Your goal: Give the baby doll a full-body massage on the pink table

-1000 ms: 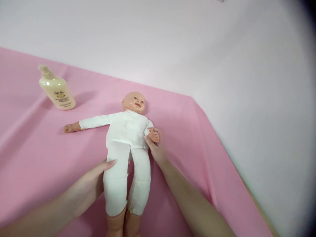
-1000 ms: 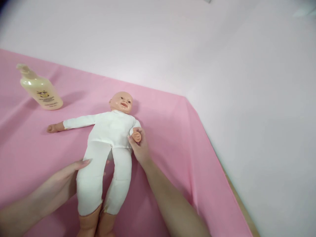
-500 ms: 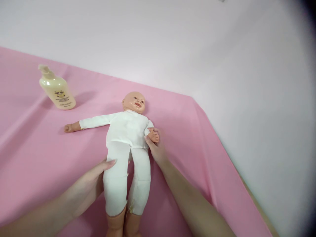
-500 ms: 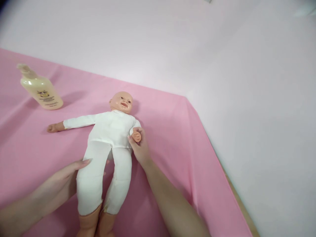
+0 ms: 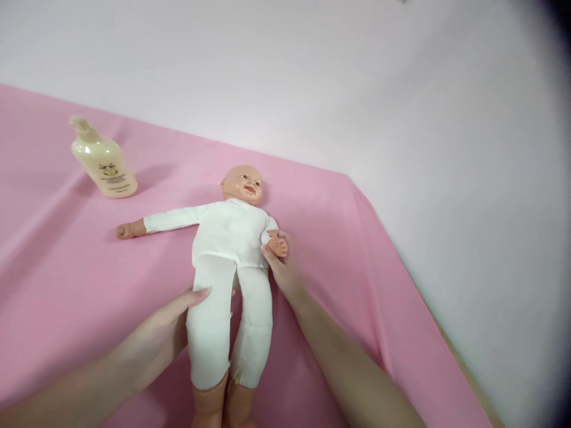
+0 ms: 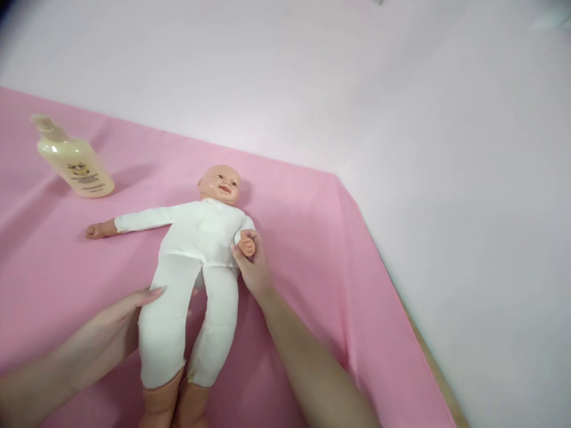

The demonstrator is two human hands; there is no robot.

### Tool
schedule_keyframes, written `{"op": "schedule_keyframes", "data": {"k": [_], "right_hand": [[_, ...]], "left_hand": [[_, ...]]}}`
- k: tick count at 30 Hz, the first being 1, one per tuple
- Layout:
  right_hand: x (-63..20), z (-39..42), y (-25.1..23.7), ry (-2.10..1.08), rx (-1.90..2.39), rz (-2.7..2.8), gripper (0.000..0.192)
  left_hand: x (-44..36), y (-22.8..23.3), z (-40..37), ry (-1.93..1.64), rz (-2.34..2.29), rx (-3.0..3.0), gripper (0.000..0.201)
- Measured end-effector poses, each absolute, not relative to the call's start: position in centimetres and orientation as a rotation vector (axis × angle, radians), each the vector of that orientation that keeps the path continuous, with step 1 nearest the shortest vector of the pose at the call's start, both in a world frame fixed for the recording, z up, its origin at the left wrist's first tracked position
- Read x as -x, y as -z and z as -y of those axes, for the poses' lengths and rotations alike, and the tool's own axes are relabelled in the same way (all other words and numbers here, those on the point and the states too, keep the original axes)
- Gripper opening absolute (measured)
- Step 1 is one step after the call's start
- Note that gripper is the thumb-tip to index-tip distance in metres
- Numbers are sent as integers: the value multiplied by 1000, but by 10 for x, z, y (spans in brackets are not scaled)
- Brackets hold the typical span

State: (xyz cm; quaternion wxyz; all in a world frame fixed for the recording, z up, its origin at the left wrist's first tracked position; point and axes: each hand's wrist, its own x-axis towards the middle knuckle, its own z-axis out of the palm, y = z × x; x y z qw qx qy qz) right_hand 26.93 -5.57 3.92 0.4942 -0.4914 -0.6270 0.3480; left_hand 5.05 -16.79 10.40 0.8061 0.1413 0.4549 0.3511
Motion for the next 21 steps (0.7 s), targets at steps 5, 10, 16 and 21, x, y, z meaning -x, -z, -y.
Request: {"op": "schedule_keyframes", "data": {"k": [5, 10, 16, 21], "right_hand": [[-269, 56, -40, -856, 1194, 1514, 27], [-269, 56, -41, -877, 1196, 1504, 27], [-269, 57, -42, -875, 1198, 1517, 26], [-269, 57, -42, -895, 1192, 1500, 26]], "left_hand": [[-52, -107, 168, -752, -987, -293, 52], [-51, -110, 167, -742, -963, -291, 49], [-48, -105, 167, -727, -938, -297, 49], [-48, -104, 168, -737, -943, -316, 52]]}}
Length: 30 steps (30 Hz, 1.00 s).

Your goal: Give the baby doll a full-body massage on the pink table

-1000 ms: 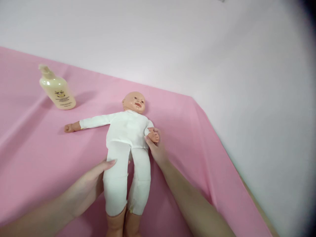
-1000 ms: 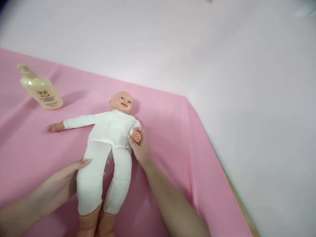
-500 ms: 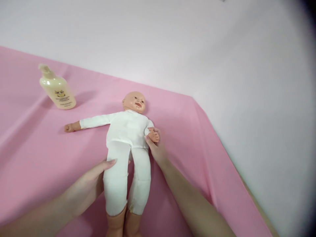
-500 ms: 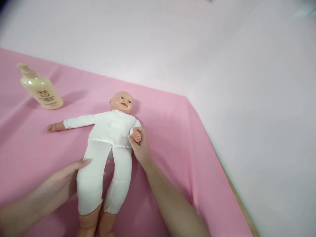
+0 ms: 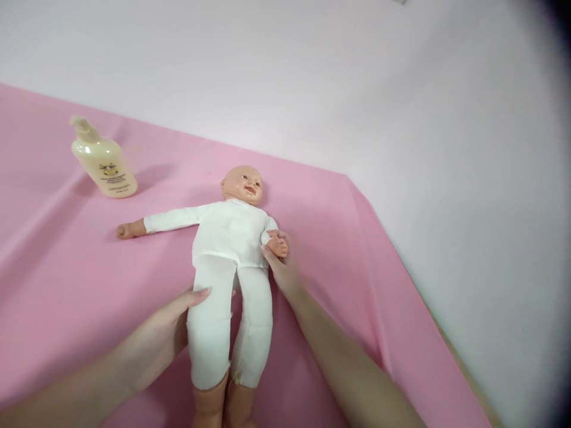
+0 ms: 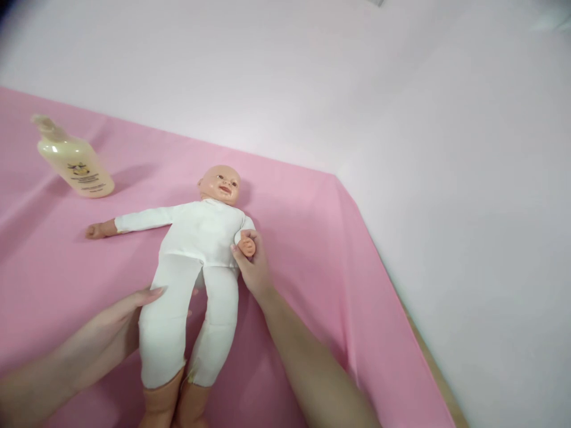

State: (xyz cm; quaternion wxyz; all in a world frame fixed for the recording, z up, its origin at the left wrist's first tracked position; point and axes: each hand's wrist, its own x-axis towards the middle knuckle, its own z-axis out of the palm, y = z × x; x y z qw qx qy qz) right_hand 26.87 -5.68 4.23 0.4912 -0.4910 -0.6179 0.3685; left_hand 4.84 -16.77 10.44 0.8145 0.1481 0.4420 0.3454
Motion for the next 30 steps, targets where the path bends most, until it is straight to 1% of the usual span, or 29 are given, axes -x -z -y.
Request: {"op": "schedule_keyframes", "data": {"k": [4, 11, 19, 26, 30], "right_hand": [[-268, 57, -42, -899, 1200, 1492, 28], [-269, 57, -43, -879, 1196, 1511, 26], [-270, 57, -42, -884, 1193, 1507, 27], [-270, 56, -41, -877, 1197, 1507, 27], [-269, 57, -39, -857, 1194, 1509, 28]], "left_hand": [[-50, -107, 168, -736, -952, -318, 55], [-51, -108, 168, -743, -954, -302, 51], [-46, -101, 167, -720, -935, -314, 58], [-48, -102, 168, -733, -947, -306, 53], [-50, -101, 169, -756, -946, -301, 55]]}}
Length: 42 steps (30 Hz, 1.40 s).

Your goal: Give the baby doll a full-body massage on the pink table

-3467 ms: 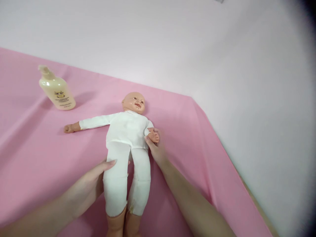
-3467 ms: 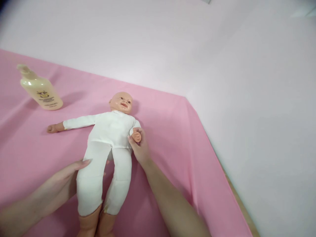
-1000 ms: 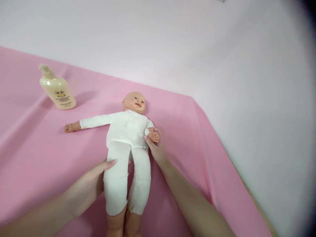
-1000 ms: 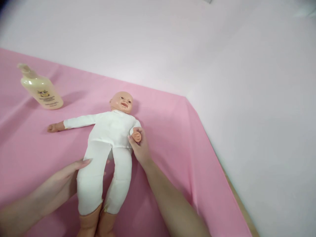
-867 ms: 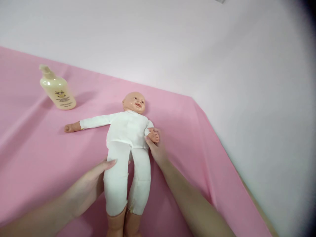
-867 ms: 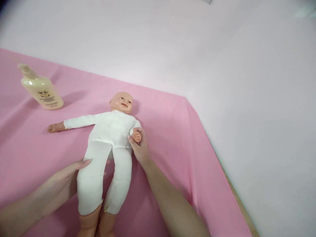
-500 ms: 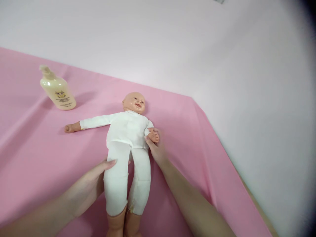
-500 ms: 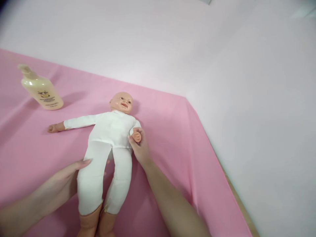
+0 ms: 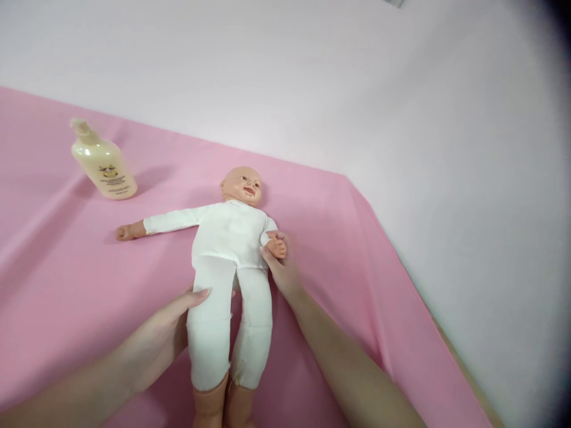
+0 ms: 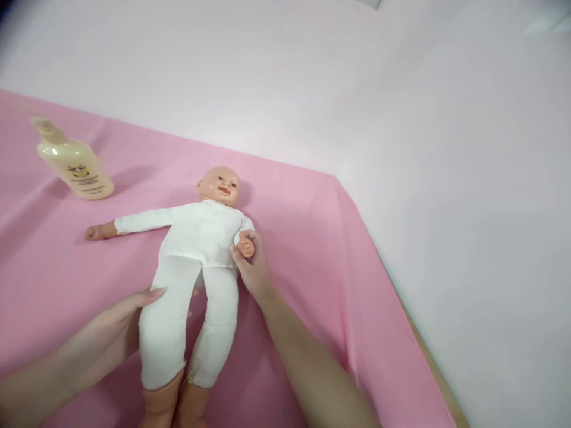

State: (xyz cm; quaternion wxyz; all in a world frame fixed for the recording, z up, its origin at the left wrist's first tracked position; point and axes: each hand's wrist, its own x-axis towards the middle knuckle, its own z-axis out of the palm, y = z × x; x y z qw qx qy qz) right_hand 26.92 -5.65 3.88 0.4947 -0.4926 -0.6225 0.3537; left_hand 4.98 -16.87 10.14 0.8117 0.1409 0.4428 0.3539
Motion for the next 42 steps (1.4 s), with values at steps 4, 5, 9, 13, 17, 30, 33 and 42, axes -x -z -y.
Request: {"op": "schedule_keyframes", "data": {"k": [4, 5, 9, 13, 17, 30, 33, 42], "right_hand": [[-269, 56, -37, -866, 1174, 1509, 30], [-269, 56, -36, -869, 1171, 1508, 29], [-269, 56, -36, -873, 1177, 1511, 28], [-269, 57, -37, -874, 1172, 1501, 28], [-269, 57, -38, -888, 1174, 1500, 28], [-269, 56, -37, -887, 1165, 1509, 29], [-269, 56, -36, -889, 1163, 1503, 29], [-269, 56, -36, -882, 1161, 1501, 29]], "left_hand": [[-50, -105, 168, -751, -965, -296, 55], [-50, -106, 168, -741, -967, -296, 55], [-51, -111, 168, -719, -971, -310, 57], [-51, -111, 168, -716, -994, -313, 61], [-53, -110, 168, -736, -1001, -293, 59], [-52, -106, 168, -762, -982, -270, 57], [-52, -105, 168, -764, -988, -261, 54], [-52, -107, 168, -751, -997, -258, 50]]}}
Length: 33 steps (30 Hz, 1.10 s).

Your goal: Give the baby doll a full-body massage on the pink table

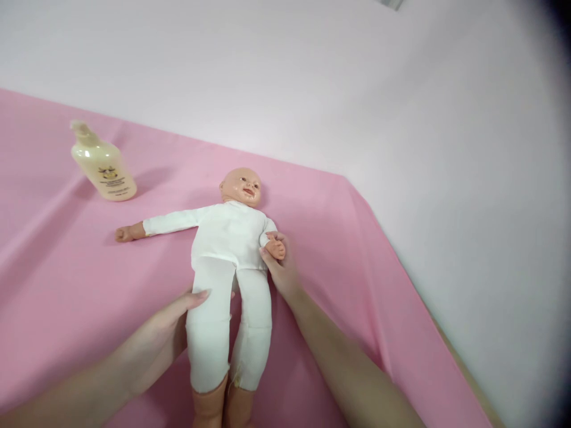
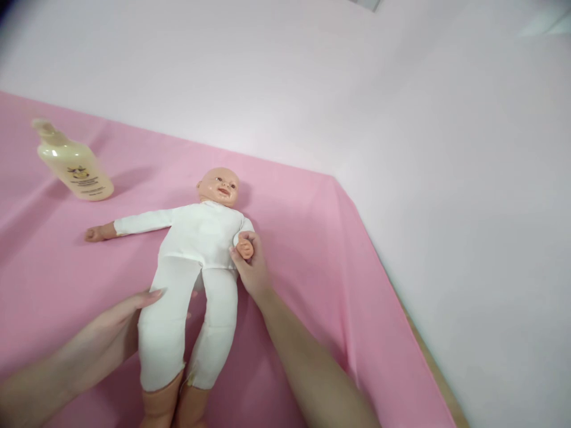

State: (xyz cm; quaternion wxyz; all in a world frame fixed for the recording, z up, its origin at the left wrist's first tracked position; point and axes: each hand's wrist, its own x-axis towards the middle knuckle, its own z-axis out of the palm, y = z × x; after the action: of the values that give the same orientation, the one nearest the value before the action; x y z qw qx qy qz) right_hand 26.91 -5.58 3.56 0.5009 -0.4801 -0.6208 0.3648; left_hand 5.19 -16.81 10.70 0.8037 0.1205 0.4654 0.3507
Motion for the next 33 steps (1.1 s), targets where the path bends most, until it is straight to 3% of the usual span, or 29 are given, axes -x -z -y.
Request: {"op": "schedule_keyframes", "data": {"k": [33], "right_hand": [[-269, 56, -37, -884, 1166, 1507, 28]], "left_hand": [[-53, -105, 168, -764, -988, -258, 56]]}}
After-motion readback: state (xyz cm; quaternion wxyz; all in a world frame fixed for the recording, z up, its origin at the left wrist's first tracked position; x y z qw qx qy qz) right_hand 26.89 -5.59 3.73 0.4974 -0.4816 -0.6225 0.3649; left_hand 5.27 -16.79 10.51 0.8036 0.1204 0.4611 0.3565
